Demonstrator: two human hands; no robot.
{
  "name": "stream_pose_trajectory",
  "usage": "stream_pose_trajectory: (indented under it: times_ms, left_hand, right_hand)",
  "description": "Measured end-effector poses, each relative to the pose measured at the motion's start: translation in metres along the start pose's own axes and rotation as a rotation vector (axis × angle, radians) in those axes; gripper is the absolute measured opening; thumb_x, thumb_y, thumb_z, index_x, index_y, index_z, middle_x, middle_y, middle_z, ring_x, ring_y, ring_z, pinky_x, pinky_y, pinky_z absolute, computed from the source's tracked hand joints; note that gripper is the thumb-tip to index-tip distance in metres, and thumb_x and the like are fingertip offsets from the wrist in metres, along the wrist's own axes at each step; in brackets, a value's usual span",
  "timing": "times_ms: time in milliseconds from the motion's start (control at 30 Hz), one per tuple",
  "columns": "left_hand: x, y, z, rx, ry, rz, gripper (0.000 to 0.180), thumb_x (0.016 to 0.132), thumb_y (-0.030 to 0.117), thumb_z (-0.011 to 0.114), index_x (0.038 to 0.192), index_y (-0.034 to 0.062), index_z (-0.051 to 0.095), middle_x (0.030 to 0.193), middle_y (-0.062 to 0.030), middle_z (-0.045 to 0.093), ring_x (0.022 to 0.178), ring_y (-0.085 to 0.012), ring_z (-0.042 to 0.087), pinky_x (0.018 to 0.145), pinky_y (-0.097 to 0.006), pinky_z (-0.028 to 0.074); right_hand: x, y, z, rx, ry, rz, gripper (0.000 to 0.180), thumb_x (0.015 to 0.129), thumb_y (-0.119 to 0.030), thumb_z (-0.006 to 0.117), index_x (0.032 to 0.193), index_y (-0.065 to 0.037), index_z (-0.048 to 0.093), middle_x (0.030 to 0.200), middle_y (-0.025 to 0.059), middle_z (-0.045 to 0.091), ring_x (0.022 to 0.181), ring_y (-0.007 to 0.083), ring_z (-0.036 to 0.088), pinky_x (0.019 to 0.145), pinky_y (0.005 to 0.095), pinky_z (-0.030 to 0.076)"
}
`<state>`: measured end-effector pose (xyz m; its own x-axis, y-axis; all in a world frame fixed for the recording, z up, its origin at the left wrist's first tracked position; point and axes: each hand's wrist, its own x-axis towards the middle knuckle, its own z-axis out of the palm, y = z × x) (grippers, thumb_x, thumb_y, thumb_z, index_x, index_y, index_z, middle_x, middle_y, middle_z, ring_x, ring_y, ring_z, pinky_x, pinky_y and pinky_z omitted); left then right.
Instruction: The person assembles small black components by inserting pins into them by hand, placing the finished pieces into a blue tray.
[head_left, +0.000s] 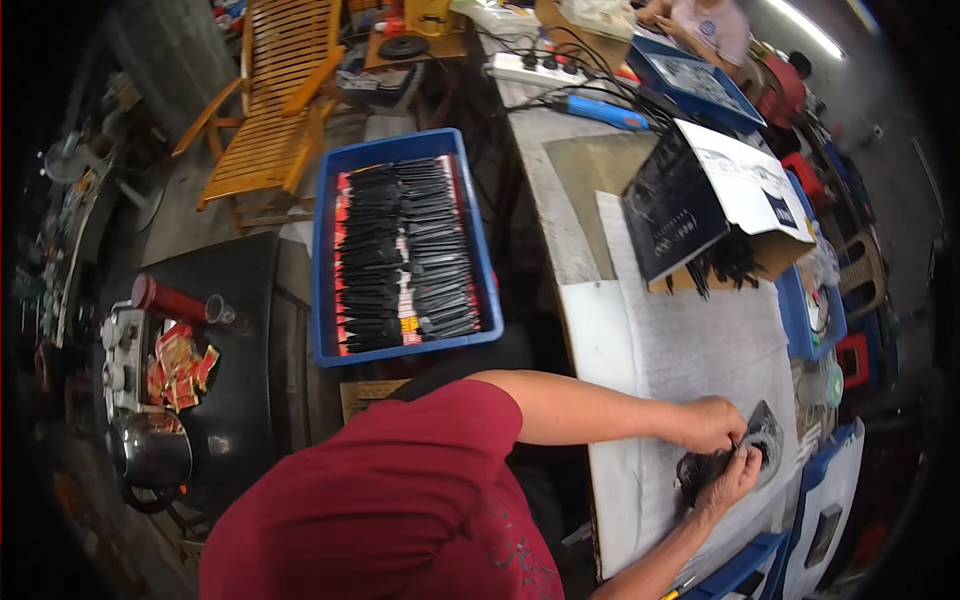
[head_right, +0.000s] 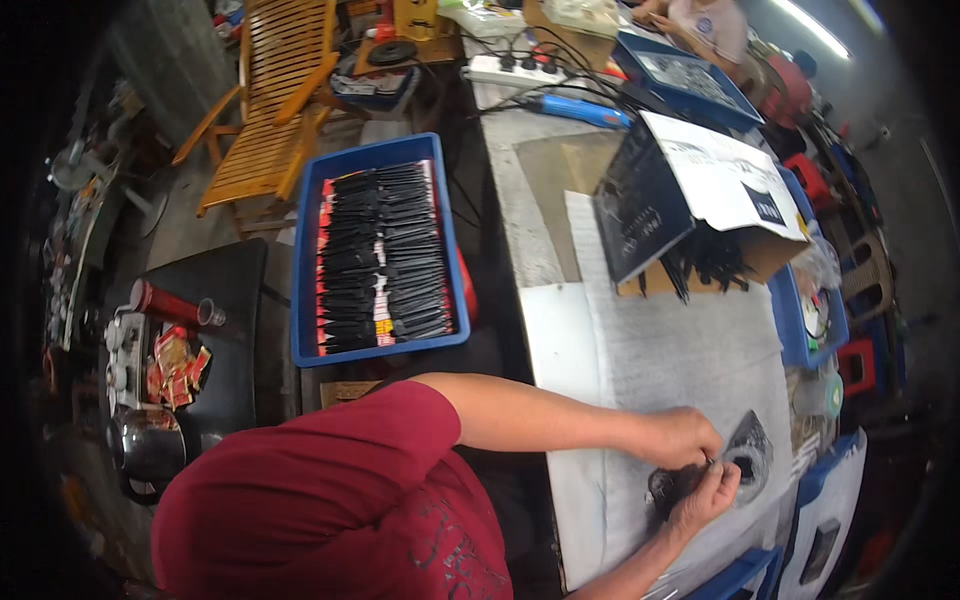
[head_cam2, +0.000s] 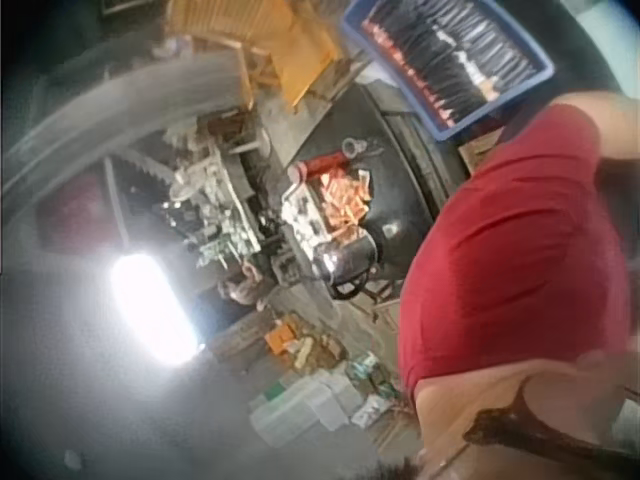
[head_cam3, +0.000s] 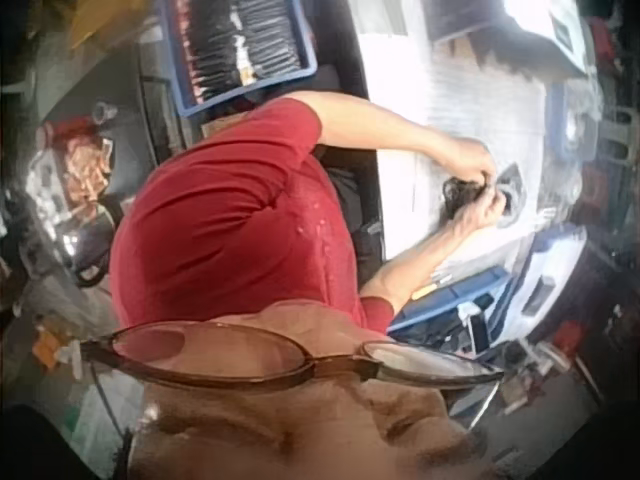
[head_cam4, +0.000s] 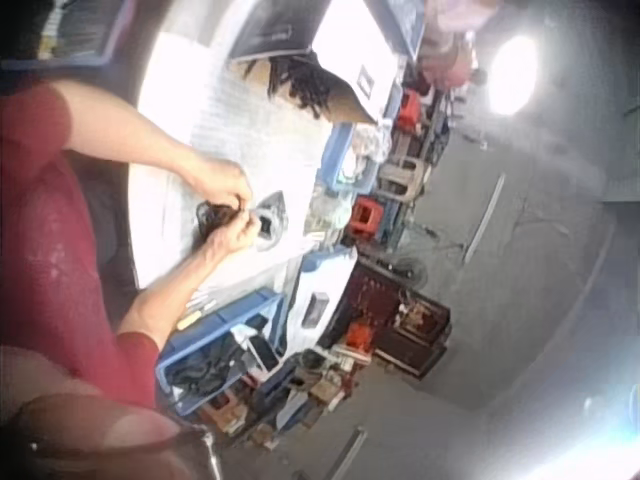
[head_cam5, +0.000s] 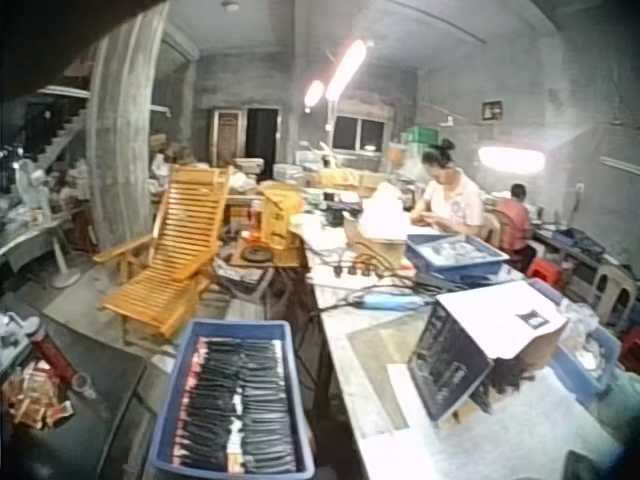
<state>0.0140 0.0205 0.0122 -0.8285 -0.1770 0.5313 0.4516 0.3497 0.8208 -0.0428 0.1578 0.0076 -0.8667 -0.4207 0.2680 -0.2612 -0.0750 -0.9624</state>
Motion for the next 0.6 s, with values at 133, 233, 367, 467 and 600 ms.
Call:
stream_pose_trajectory:
  times_ms: [133, 233, 367, 467, 600]
  left_hand:
    - [-0.011, -0.009, 0.007, 0.453, 0.051, 0.286, 0.009, 0.062, 0.012, 0.057, 0.064, 0.0044, 0.052, 0.062, -0.0083, 0.055, 0.060, -0.0245, 0.056, 0.052, -0.037, 0.044]
    - [-0.022, -0.006, 0.001, 0.511, 0.135, 0.356, 0.009, 0.065, 0.014, 0.055, 0.067, 0.0065, 0.051, 0.063, -0.0049, 0.052, 0.061, -0.0232, 0.055, 0.051, -0.036, 0.044]
    - [-0.045, 0.005, -0.023, 0.461, 0.118, 0.318, 0.010, 0.064, 0.009, 0.054, 0.070, 0.0049, 0.047, 0.067, -0.0060, 0.048, 0.063, -0.0243, 0.052, 0.053, -0.034, 0.043]
    - [-0.080, 0.017, -0.065, 0.397, 0.124, 0.336, 0.010, 0.066, 0.004, 0.053, 0.073, 0.0034, 0.046, 0.064, -0.0085, 0.044, 0.063, -0.0269, 0.050, 0.054, -0.036, 0.042]
    - [-0.139, 0.025, -0.137, 0.512, 0.145, 0.175, 0.007, 0.072, 0.004, 0.053, 0.075, 0.0018, 0.046, 0.064, -0.0103, 0.045, 0.061, -0.0282, 0.050, 0.054, -0.037, 0.041]
  right_hand:
    - [0.000, 0.003, 0.000, 0.134, -0.156, 0.038, 0.014, 0.085, -0.011, 0.048, 0.072, -0.010, 0.041, 0.059, -0.0064, 0.039, 0.050, 0.0001, 0.032, 0.044, 0.0150, 0.024]
    - [-0.001, 0.003, 0.005, 0.146, -0.165, 0.064, 0.014, 0.086, -0.015, 0.049, 0.075, -0.009, 0.044, 0.059, -0.0056, 0.040, 0.050, 0.0013, 0.033, 0.043, 0.0156, 0.026]
    - [-0.005, 0.004, 0.010, 0.172, -0.173, 0.043, 0.019, 0.088, -0.023, 0.049, 0.094, -0.005, 0.048, 0.070, -0.0024, 0.047, 0.054, 0.0021, 0.037, 0.043, 0.0150, 0.029]
    - [-0.001, 0.012, 0.001, 0.175, -0.085, 0.055, 0.032, 0.088, -0.025, 0.048, 0.111, -0.003, 0.044, 0.078, 0.0003, 0.049, 0.054, 0.0026, 0.037, 0.045, 0.0129, 0.030]
    - [0.003, 0.016, -0.012, 0.167, 0.038, 0.023, 0.030, 0.088, -0.022, 0.048, 0.110, -0.003, 0.044, 0.077, 0.0017, 0.049, 0.057, 0.0036, 0.040, 0.045, 0.0138, 0.032]
